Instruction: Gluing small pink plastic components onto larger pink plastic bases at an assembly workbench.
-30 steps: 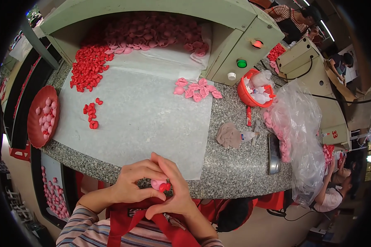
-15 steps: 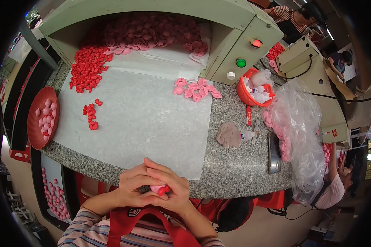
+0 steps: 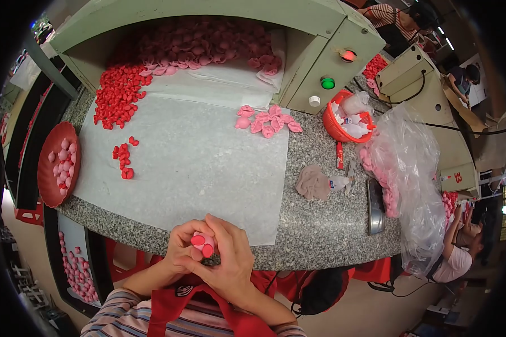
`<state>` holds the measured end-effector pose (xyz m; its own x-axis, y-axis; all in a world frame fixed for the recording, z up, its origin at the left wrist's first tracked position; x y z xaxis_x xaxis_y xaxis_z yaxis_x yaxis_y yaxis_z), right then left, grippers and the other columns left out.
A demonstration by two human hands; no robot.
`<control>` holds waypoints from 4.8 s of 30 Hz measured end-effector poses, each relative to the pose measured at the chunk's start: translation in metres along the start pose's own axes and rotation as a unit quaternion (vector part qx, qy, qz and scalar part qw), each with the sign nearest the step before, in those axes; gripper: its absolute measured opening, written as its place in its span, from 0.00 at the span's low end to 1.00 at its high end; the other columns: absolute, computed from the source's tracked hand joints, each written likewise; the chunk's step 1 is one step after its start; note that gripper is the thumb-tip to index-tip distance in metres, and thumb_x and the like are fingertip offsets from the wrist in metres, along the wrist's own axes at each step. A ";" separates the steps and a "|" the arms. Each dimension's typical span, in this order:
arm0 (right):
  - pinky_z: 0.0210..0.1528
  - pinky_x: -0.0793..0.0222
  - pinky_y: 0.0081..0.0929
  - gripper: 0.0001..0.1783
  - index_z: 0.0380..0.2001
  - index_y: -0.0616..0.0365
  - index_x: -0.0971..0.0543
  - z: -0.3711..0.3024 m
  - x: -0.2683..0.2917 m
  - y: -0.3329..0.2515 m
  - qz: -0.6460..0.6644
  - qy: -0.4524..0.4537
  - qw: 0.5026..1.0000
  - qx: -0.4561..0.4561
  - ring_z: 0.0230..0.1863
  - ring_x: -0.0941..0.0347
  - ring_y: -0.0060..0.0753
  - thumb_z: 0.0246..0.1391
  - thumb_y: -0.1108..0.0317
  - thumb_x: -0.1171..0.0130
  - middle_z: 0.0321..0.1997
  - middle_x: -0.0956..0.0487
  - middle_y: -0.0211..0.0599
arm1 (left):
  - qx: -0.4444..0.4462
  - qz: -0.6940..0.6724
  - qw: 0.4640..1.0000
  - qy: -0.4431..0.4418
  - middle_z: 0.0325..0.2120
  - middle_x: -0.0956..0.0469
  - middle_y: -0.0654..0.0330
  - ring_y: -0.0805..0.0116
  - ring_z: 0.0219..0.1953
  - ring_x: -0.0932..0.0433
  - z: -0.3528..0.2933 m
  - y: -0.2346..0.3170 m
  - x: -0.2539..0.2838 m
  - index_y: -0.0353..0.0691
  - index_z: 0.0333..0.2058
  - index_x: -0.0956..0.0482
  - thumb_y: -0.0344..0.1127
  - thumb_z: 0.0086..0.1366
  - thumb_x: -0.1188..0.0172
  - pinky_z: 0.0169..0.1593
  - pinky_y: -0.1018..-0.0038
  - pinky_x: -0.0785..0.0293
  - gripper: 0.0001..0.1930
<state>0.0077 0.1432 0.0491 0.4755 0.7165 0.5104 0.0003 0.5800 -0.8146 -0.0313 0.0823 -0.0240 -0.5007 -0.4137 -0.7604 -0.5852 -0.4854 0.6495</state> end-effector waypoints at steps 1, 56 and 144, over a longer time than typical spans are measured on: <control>0.42 0.32 0.29 0.41 0.47 0.64 0.32 0.000 0.000 0.000 -0.003 -0.005 1.000 -0.003 0.41 0.29 0.40 0.25 0.61 0.27 0.42 0.29 0.44 | 0.000 0.000 1.000 -0.001 0.34 0.27 0.57 0.71 0.38 0.28 0.001 0.001 -0.002 0.34 0.41 0.28 0.21 0.49 0.44 0.43 0.76 0.32 0.17; 0.45 0.32 0.22 0.26 0.53 0.66 0.36 -0.007 -0.033 0.037 0.430 -0.314 0.786 -0.315 0.44 0.31 0.25 0.47 0.82 0.50 0.49 0.31 0.40 | 0.201 -0.122 0.972 -0.012 0.46 0.31 0.41 0.54 0.50 0.31 -0.012 -0.007 -0.004 0.26 0.47 0.31 0.26 0.57 0.45 0.49 0.65 0.29 0.18; 0.41 0.27 0.31 0.28 0.41 0.71 0.29 0.005 -0.014 0.003 0.211 -0.009 0.973 0.096 0.44 0.27 0.46 0.37 0.62 0.36 0.47 0.30 0.63 | -0.075 0.281 0.956 -0.029 0.35 0.28 0.57 0.70 0.36 0.28 -0.005 0.038 -0.021 0.30 0.32 0.22 0.22 0.42 0.38 0.36 0.77 0.31 0.14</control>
<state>-0.0037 0.1371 0.0407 0.3827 0.9119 0.1484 -0.3558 0.2937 -0.8872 -0.0402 0.0687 0.0165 -0.7463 -0.6002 -0.2878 -0.1181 -0.3060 0.9447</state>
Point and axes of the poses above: each hand's wrist, its own z-axis towards the middle knuckle, its own x-axis out of the back of the hand, y = z × x, the point moved 10 cm from there along z, towards the middle knuckle
